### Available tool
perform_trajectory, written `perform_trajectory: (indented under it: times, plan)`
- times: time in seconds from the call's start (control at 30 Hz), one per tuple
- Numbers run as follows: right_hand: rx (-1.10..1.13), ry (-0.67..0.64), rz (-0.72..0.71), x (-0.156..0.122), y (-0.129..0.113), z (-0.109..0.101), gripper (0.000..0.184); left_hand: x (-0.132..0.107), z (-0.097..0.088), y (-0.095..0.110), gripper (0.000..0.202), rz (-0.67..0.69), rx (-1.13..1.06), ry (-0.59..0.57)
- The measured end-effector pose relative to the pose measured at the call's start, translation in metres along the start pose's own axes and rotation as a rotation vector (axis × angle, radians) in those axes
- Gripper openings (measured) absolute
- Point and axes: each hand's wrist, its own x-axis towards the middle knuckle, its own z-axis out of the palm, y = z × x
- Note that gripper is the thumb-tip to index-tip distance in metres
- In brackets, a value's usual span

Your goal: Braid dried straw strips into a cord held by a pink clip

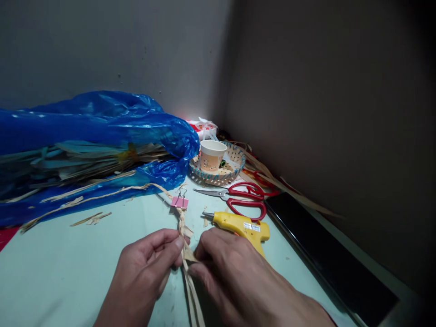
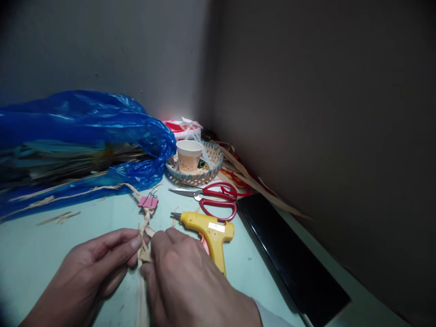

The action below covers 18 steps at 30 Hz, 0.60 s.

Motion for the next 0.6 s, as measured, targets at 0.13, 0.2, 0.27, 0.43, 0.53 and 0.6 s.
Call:
perform_trajectory:
  times: [0.13, 0.2, 0.27, 0.43, 0.53, 0.6]
  plan:
    - [0.106, 0.012, 0.088, 0.0038, -0.0008, -0.0012, 0.025, -0.0006, 0.0003, -0.0002, 0.020, 0.000, -0.047, -0.012]
    - [0.122, -0.001, 0.081, 0.0057, -0.0003, -0.0003, 0.027, -0.0007, 0.0006, -0.0005, 0.020, 0.011, -0.034, -0.001]
    - [0.114, -0.017, 0.076, 0.0059, 0.0001, 0.0009, 0.027, -0.0009, 0.0009, -0.0004, 0.020, -0.005, -0.032, -0.002]
    - [0.021, -0.068, 0.094, 0.0007, 0.0014, 0.0053, 0.015, -0.0008, 0.0003, -0.0004, 0.026, -0.006, 0.012, -0.009]
    - [-0.037, -0.107, 0.070, 0.0002, 0.0022, 0.0058, 0.010, 0.0003, -0.0009, -0.0017, 0.032, -0.008, 0.069, -0.016]
    - [-0.092, -0.137, 0.033, 0.0019, 0.0021, 0.0044, 0.010, 0.0018, -0.0014, -0.0029, 0.033, -0.018, 0.090, -0.020]
